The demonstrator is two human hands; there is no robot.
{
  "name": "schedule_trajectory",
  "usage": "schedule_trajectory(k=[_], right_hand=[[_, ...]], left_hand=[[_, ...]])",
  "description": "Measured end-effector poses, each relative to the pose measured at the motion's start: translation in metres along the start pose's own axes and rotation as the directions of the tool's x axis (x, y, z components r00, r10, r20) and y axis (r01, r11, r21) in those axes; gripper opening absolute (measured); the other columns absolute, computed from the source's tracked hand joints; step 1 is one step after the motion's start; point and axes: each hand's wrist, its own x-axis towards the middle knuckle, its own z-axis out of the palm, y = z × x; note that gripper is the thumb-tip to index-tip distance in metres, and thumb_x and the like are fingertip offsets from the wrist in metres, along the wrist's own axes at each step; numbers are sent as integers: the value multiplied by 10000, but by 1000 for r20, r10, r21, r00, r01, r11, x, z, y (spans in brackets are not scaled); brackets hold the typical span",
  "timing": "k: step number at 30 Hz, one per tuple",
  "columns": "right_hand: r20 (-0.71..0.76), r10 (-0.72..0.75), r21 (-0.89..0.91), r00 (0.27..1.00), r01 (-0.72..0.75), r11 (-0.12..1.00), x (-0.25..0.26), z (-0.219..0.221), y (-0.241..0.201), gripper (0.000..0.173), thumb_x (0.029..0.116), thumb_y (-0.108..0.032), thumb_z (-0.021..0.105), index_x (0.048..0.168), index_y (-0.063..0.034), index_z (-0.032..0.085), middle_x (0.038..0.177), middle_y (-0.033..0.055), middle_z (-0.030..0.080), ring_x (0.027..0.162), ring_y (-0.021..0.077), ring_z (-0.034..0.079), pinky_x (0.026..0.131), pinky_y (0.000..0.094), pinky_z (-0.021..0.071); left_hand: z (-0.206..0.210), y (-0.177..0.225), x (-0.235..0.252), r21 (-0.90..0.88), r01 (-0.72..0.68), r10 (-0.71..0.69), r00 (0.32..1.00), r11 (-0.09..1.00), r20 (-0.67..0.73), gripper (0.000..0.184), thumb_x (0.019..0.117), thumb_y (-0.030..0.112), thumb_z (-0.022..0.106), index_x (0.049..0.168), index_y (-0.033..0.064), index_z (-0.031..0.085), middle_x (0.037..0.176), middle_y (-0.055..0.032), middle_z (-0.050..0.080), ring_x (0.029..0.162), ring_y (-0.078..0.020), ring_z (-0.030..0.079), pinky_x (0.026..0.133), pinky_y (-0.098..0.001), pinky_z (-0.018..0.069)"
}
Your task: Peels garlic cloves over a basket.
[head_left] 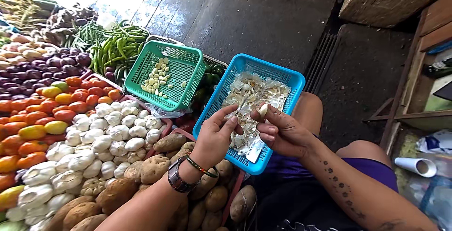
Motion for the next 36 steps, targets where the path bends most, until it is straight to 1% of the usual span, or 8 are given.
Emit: schedule_trajectory(k=[2, 5, 8, 14, 19, 24, 28, 36], right_hand=[[13, 20, 52, 1000, -21, 998, 1, 0, -1, 125, 1045, -181, 585, 1125, -114, 653, 1060, 65, 651, 704, 53, 610, 670, 164, 550], [-14, 29, 89, 999, -28, 996, 2, 1, 0, 203, 1070, -183, 532, 1250, -143, 615, 1023, 58, 641, 679, 60, 598, 651, 170, 544], [-42, 25, 70, 999, -22, 997, 2, 4, 2, 277, 1090, -189, 473, 1344, -193, 582, 1003, 47, 627, 681, 71, 585, 645, 181, 532], [-51, 27, -13, 998, -28, 1000, 5, 8, 10, 166, 1075, -180, 515, 1196, -157, 627, 945, 54, 649, 669, 58, 576, 642, 179, 516], [-43, 24, -37, 999, -26, 999, 4, 7, 12, 166, 1068, -149, 522, 1189, -145, 636, 918, 49, 641, 685, 54, 576, 661, 181, 511], [-71, 39, -52, 997, -42, 998, 2, 7, 12, 106, 1064, -133, 527, 1134, -119, 605, 986, 63, 633, 682, 65, 576, 646, 186, 519], [-77, 54, -71, 996, -60, 996, 2, 9, 8, 295, 1088, -147, 460, 1349, -189, 591, 971, 74, 647, 690, 89, 605, 654, 208, 537], [-158, -12, -126, 987, -8, 992, 3, 9, 3, 194, 1084, -209, 497, 1170, -112, 641, 973, 56, 646, 724, 76, 606, 677, 190, 539]], left_hand=[[0, -2, -1, 44, -38, 38, 999, 998, -2, 370, 1089, 189, 464, 1442, 143, 567, 846, -13, 724, 480, -49, 470, 445, -193, 373], [2, -5, -3, 83, -148, 151, 988, 986, -29, 242, 1073, 185, 507, 1278, 99, 604, 860, 2, 725, 530, -42, 523, 478, -187, 412], [4, -6, -6, 184, -329, 343, 938, 926, -50, 183, 1034, 170, 579, 1195, 97, 531, 870, 12, 728, 669, -55, 652, 596, -210, 538], [3, -10, -8, 324, -462, 464, 882, 825, 76, 476, 1031, 212, 596, 1487, 141, 481, 873, 9, 712, 705, -76, 660, 650, -274, 590], [3, -9, -7, 359, -548, 543, 830, 755, 127, 389, 1044, 170, 566, 1431, 143, 601, 972, -10, 737, 794, -67, 674, 727, -269, 597], [0, -6, -6, 385, -480, 501, 864, 788, 51, 339, 1058, 160, 535, 1379, 163, 647, 956, 18, 729, 764, -51, 666, 704, -252, 590], [-3, -5, -2, 391, -302, 352, 934, 869, -62, 360, 1066, 197, 505, 1403, 240, 624, 820, 50, 686, 606, -42, 587, 555, -230, 510], [-1, -6, -2, 241, -336, 356, 934, 911, -42, 451, 1066, 194, 505, 1516, 184, 479, 797, 17, 677, 600, -64, 591, 563, -217, 517]])
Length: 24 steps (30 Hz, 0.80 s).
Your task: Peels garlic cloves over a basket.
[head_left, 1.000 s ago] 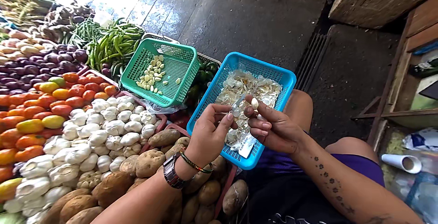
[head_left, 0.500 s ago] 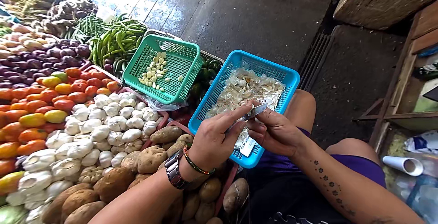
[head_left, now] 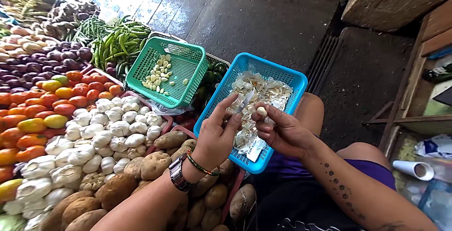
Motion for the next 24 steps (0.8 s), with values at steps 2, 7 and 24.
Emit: schedule_trajectory(k=[2, 7, 24], right_hand=[[-34, 4, 16, 999, -3, 1000, -1, 1, 0, 152, 1073, -204, 523, 1107, -119, 645, 972, 56, 654, 727, 73, 610, 681, 187, 538], [-88, 26, 104, 996, -17, 994, 0, 0, -1, 146, 1048, -218, 580, 1090, -99, 653, 956, 89, 682, 781, 122, 677, 776, 239, 593], [-170, -84, 19, 982, 88, 996, 3, -2, -1, 156, 1027, -79, 579, 1130, -35, 688, 971, 105, 691, 855, 165, 704, 881, 317, 607]], left_hand=[[1, 2, -2, -18, -51, 51, 998, 999, 33, 502, 1060, 187, 517, 1551, 158, 417, 815, 14, 680, 621, -62, 599, 585, -219, 529], [1, -1, -4, -10, -133, 133, 986, 991, 96, 485, 1051, 188, 536, 1523, 112, 454, 834, -6, 684, 693, -88, 645, 654, -259, 577], [0, -4, -1, 165, 45, -55, 997, 985, 60, 486, 1063, 248, 508, 1515, 76, 464, 860, 53, 723, 634, -5, 603, 598, -197, 520]])
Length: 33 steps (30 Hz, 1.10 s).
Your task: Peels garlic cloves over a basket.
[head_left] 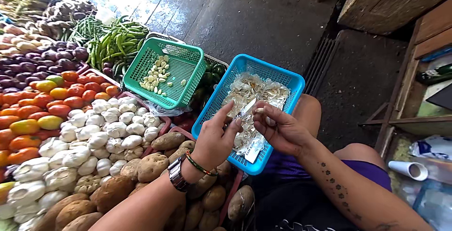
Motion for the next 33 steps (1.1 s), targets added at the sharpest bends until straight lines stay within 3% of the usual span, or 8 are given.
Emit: schedule_trajectory(k=[3, 7, 11, 20, 23, 26, 30, 33], right_hand=[[7, -2, -7, 1000, 2, 1000, 0, 0, 0, 160, 1027, -59, 573, 1128, -59, 697, 959, 108, 708, 831, 159, 709, 858, 310, 610], [142, -23, -157, 990, 46, 986, -1, -5, -4, 178, 1042, -55, 534, 1156, -92, 666, 1111, 157, 727, 912, 201, 738, 846, 324, 614], [217, -76, -245, 973, 129, 961, -1, -5, -9, 162, 1015, -19, 576, 1111, -57, 701, 1009, 132, 733, 859, 186, 741, 836, 353, 631], [102, -74, -318, 992, 103, 942, -3, 0, -12, 151, 986, 23, 600, 1065, -54, 704, 957, 98, 709, 789, 137, 711, 782, 307, 628], [40, -65, -330, 997, 74, 941, 0, -2, -13, 115, 1007, -20, 591, 1013, -61, 698, 995, 107, 720, 797, 141, 714, 783, 298, 623], [-97, -42, -317, 994, 9, 948, 4, -2, -13, 110, 1031, -60, 574, 1032, -29, 680, 923, 113, 729, 775, 149, 722, 783, 294, 621], [-93, -27, -310, 995, -3, 951, 4, -5, -12, 185, 960, 64, 617, 1103, -20, 699, 1014, 110, 718, 846, 157, 715, 865, 313, 609], [-38, -40, -265, 998, 29, 964, 2, -4, -12, 219, 934, 96, 625, 1082, -39, 715, 999, 109, 711, 822, 147, 699, 851, 314, 607]], left_hand=[[2, -3, -1, -111, -109, 113, 993, 988, 33, 485, 1062, 216, 529, 1511, 51, 455, 895, 30, 731, 660, -11, 609, 614, -184, 523], [1, -2, -3, -162, -226, 245, 964, 961, 106, 491, 1061, 202, 547, 1525, 68, 456, 961, -26, 737, 793, -74, 689, 733, -256, 599], [2, 1, -4, -126, -287, 300, 949, 949, 99, 427, 1056, 189, 557, 1468, 80, 532, 946, -19, 733, 784, -61, 672, 723, -246, 588], [2, 0, -4, -74, -305, 311, 945, 950, 100, 424, 1048, 196, 572, 1460, 98, 550, 934, -11, 728, 764, -44, 648, 711, -236, 572], [2, -1, -4, 30, -250, 248, 966, 968, 68, 453, 1051, 242, 560, 1481, 102, 525, 881, 13, 718, 707, -34, 627, 664, -238, 558], [-1, -2, 0, 107, -16, 13, 999, 994, 31, 442, 1057, 272, 527, 1469, 112, 529, 877, 54, 732, 694, -14, 641, 660, -228, 558], [-1, -2, 4, 1, 159, -159, 987, 987, 39, 161, 1060, 237, 552, 1159, 126, 613, 856, 72, 725, 667, -4, 634, 613, -191, 519], [2, -1, 2, -109, 91, -91, 996, 990, 8, 114, 1042, 205, 585, 1111, 119, 556, 839, 47, 729, 647, -27, 645, 581, -190, 517]])
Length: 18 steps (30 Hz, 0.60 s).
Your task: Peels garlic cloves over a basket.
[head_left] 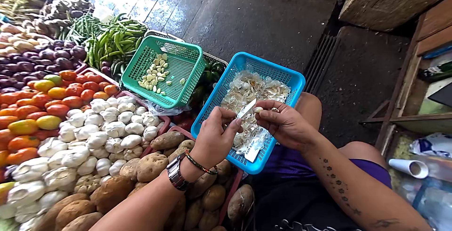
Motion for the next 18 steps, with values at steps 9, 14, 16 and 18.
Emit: schedule_trajectory(k=[9, 14, 16, 18], right_hand=[[306, -14, -45, 952, 29, 999, -6, -6, -7, 293, 1040, -27, 514, 1271, -53, 692, 1120, 119, 728, 907, 133, 717, 857, 282, 602], [291, 2, -57, 957, 15, 998, -8, -3, -9, 289, 1052, -34, 493, 1278, -64, 670, 1092, 127, 721, 893, 151, 719, 853, 299, 608], [290, 15, -20, 957, -10, 1000, -8, -3, -8, 274, 1057, -38, 478, 1270, -85, 644, 1070, 130, 715, 900, 171, 721, 865, 323, 608], [288, 34, 12, 957, -39, 999, -8, -1, -7, 245, 1068, -60, 473, 1227, -90, 656, 1048, 135, 721, 892, 176, 724, 862, 327, 609]], left_hand=[[-2, 0, -5, 9, -379, 374, 916, 925, 148, 408, 1047, 206, 578, 1443, 112, 565, 937, -15, 736, 766, -53, 667, 714, -245, 584], [-2, -1, -5, 51, -405, 395, 908, 913, 141, 360, 1046, 189, 574, 1396, 120, 624, 979, -14, 744, 797, -46, 671, 738, -240, 583], [-2, -1, -5, 48, -410, 400, 906, 911, 136, 359, 1046, 188, 574, 1393, 117, 627, 987, -17, 748, 810, -51, 679, 750, -246, 589], [-2, -1, -6, 40, -418, 410, 903, 908, 127, 356, 1048, 186, 568, 1392, 117, 629, 977, -20, 748, 812, -57, 682, 749, -253, 591]])
